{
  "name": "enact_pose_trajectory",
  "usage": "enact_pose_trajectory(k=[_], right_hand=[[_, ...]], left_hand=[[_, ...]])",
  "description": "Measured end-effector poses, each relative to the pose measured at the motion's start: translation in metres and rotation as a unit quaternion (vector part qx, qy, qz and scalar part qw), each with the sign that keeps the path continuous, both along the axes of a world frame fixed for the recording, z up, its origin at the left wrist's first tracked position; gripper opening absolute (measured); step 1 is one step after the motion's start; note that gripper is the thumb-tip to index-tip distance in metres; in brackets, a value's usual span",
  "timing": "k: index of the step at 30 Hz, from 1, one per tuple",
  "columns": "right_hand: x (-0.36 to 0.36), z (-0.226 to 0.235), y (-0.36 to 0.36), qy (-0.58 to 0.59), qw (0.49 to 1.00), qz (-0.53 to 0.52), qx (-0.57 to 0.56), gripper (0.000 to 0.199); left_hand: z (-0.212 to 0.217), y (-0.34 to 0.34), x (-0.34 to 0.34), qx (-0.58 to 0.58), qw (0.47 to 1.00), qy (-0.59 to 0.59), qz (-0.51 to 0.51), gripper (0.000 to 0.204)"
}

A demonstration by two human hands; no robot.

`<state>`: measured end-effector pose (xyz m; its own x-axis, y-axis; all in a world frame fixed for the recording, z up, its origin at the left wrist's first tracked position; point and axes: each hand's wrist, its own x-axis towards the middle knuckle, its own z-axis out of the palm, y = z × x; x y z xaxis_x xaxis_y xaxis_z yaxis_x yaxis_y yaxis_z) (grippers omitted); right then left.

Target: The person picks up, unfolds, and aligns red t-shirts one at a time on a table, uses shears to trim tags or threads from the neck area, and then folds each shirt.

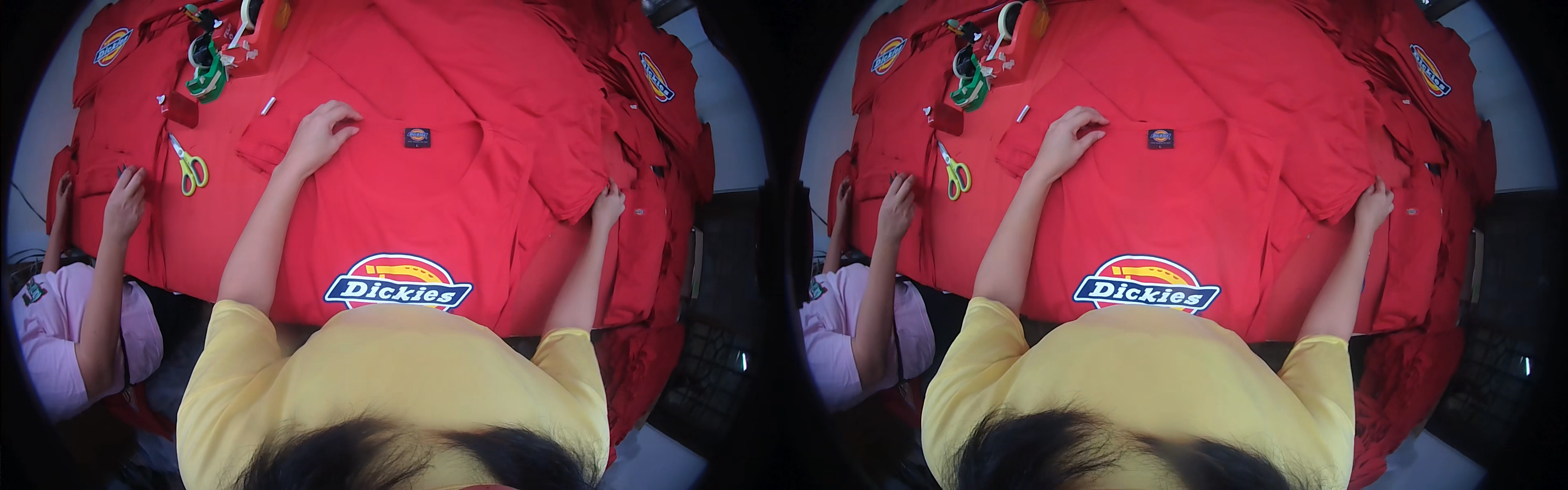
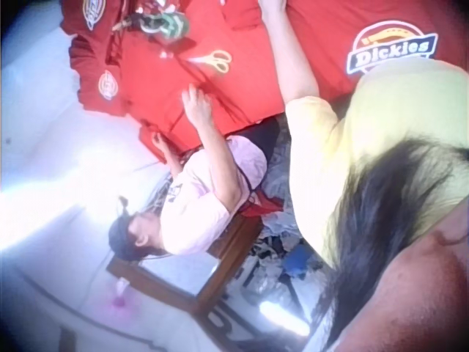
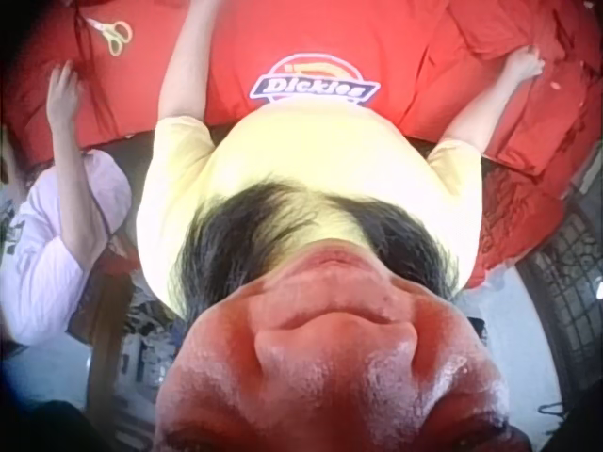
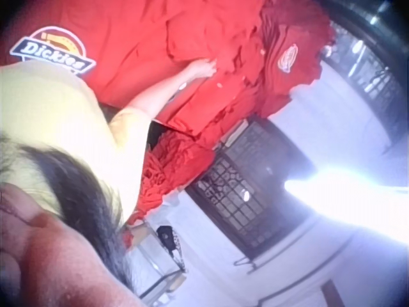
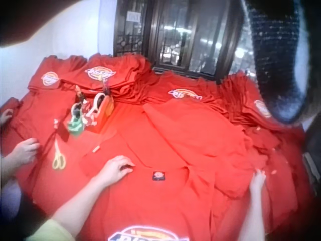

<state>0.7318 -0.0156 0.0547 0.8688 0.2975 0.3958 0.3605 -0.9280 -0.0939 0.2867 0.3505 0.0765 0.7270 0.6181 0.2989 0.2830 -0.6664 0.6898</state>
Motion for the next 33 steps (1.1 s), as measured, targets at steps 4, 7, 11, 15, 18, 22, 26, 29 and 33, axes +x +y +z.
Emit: enact_pose_trajectory(k=[4,7,11,15,18,22,26,29,33], right_hand=[[0.018,-0.018,0.006,-0.007,0.997,-0.021,-0.08,0.04],[0.048,-0.025,-0.006,-0.01,0.989,-0.02,0.143,0.035],[0.063,-0.015,-0.014,0.047,0.999,-0.009,-0.026,0.028],[0.064,-0.002,-0.015,0.029,0.999,-0.006,-0.035,0.027],[0.046,0.023,-0.002,-0.04,0.995,-0.072,0.061,0.028],[-0.014,0.085,0.062,0.138,0.86,0.186,0.455,0.028],[-0.193,0.116,0.181,0.448,0.772,0.38,0.242,0.045],[-0.264,0.077,0.234,0.486,0.725,0.455,0.176,0.036],[-0.275,0.044,0.267,0.413,0.776,0.469,0.084,0.025]], left_hand=[[-0.001,0.007,0.005,0.114,0.992,0.018,-0.058,0.015],[-0.004,0.016,0.01,0.187,0.976,0.022,-0.113,0.01],[-0.007,0.015,0.009,0.31,0.942,0.046,-0.12,0.006],[-0.013,0.02,0.014,0.176,0.983,-0.022,-0.049,0.009],[-0.009,0.021,0.016,0.011,1.0,0.015,-0.009,0.012],[-0.001,0.023,0.019,-0.094,0.995,0.022,-0.012,0.015],[-0.012,0.024,0.009,-0.107,0.993,-0.047,-0.029,0.015],[-0.014,0.029,0.018,-0.191,0.978,-0.065,-0.042,0.016],[-0.016,0.023,0.021,-0.044,0.999,-0.01,-0.024,0.018]])
